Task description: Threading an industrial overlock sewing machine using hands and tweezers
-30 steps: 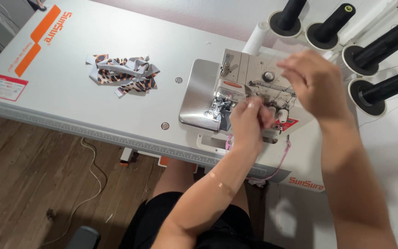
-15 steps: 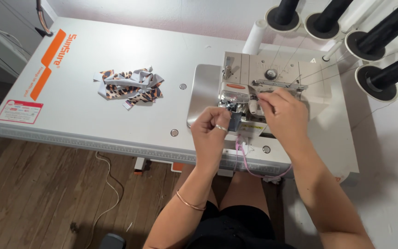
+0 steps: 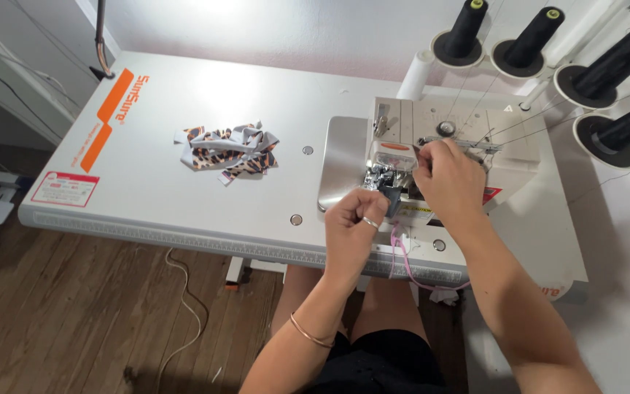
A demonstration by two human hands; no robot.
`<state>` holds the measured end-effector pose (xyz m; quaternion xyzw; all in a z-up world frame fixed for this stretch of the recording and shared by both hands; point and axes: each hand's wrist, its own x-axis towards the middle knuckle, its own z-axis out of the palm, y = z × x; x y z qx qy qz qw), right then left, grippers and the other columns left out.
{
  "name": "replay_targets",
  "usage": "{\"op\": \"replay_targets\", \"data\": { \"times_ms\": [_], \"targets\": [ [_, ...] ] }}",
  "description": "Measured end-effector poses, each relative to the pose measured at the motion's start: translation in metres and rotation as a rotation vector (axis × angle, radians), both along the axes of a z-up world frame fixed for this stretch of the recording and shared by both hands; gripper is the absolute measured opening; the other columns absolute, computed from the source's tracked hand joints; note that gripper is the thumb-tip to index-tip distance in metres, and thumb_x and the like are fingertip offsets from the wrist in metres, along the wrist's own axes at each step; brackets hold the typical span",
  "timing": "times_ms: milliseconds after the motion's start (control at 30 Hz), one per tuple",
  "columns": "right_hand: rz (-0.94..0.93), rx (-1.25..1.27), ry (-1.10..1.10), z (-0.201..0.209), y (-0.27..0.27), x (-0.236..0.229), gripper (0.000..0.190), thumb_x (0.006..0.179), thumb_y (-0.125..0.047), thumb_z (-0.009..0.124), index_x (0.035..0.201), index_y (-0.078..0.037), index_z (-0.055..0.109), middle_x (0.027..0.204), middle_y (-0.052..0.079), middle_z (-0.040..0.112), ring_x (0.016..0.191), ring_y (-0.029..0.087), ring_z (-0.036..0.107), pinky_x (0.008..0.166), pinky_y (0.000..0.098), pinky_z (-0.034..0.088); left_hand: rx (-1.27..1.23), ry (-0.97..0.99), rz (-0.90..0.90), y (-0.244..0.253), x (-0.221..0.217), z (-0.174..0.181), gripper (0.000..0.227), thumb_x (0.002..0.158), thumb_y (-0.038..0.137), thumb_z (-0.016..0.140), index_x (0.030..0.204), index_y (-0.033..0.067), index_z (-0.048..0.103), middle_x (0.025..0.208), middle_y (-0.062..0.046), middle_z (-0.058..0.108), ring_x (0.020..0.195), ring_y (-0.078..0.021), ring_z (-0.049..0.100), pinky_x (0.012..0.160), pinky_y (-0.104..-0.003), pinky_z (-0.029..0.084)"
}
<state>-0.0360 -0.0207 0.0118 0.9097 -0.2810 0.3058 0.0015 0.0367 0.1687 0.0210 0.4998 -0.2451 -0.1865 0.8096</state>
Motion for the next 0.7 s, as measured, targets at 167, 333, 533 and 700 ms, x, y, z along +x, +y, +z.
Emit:
{"op": "replay_targets", "data": {
  "times_ms": [167, 333, 533, 700],
  "targets": [
    [0.087, 0.317, -0.221, 0.015, 0.011, -0.014, 0.006, 0.096, -0.012, 0.059, 0.094, -0.01, 0.063, 0.082, 0.008, 0.056, 0.072, 0.036, 0.065, 0.067, 0.0457, 0.052, 0.029, 0.007, -0.075, -0.002, -0.007, -0.003, 0.006, 0.09, 0.003, 0.074, 0.084, 0.0043, 0.075, 0.051, 0.003, 0.04, 0.054, -0.0054, 0.039, 0.055, -0.021, 0.038],
    [0.09, 0.357, -0.357, 0.02, 0.011, -0.028, 0.002, 0.098, -0.01, 0.067, 0.099, -0.01, 0.069, 0.087, 0.008, 0.062, 0.079, 0.029, 0.068, 0.07, 0.0386, 0.054, 0.057, -0.02, -0.078, 0.001, -0.001, -0.008, 0.006, 0.09, 0.002, 0.073, 0.084, 0.003, 0.075, 0.051, 0.002, 0.04, 0.054, -0.0068, 0.04, 0.054, -0.023, 0.038],
    [0.137, 0.252, -0.222, 0.024, 0.02, -0.018, 0.026, 0.099, -0.002, 0.064, 0.118, -0.015, 0.076, 0.093, 0.009, 0.064, 0.08, 0.028, 0.066, 0.073, 0.0405, 0.057, 0.038, -0.019, -0.059, 0.005, 0.004, -0.007, 0.008, 0.091, 0.002, 0.071, 0.083, 0.0033, 0.074, 0.053, 0.004, 0.037, 0.057, -0.0052, 0.039, 0.056, -0.021, 0.038],
    [0.205, 0.133, -0.227, 0.012, 0.01, -0.008, 0.01, 0.103, -0.009, 0.064, 0.099, -0.014, 0.072, 0.09, 0.003, 0.058, 0.07, 0.03, 0.063, 0.067, 0.04, 0.056, 0.028, -0.038, -0.074, 0.004, 0.003, -0.006, 0.009, 0.09, 0.002, 0.072, 0.081, 0.003, 0.074, 0.051, 0.002, 0.041, 0.055, -0.0076, 0.041, 0.055, -0.023, 0.039]
  ]
}}
